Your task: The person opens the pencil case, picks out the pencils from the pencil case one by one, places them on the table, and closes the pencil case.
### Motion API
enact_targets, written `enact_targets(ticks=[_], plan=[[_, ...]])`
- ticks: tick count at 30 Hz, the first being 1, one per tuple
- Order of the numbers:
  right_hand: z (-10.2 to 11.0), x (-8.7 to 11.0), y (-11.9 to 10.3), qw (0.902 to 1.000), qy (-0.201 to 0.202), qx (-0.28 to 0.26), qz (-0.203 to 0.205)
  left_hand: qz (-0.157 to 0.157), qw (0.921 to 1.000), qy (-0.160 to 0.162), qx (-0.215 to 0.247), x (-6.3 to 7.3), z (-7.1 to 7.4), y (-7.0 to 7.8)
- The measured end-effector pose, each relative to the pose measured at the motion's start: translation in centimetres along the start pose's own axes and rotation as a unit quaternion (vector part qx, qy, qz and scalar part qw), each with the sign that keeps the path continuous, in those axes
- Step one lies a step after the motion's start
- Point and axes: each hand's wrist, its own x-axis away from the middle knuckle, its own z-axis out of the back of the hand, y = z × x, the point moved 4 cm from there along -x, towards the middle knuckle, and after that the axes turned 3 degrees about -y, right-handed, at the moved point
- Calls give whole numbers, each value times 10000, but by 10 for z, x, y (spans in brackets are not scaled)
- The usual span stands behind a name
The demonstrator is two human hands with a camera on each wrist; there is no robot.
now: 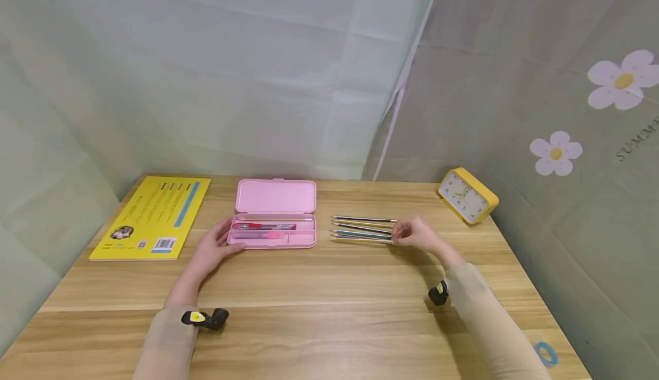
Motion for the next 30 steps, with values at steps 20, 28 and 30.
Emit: enact_targets(ticks=[20, 28, 30], plan=[[-1, -3, 3, 9972, -51, 736, 126, -82, 9999, 53, 31, 0, 1, -1], [-5, -2, 1, 9959, -52, 898, 99, -55, 10000, 12, 40, 0, 1, -1], [-5, -2, 1, 9955, -61, 941, 34, -59, 10000, 7, 56, -1, 0, -1]])
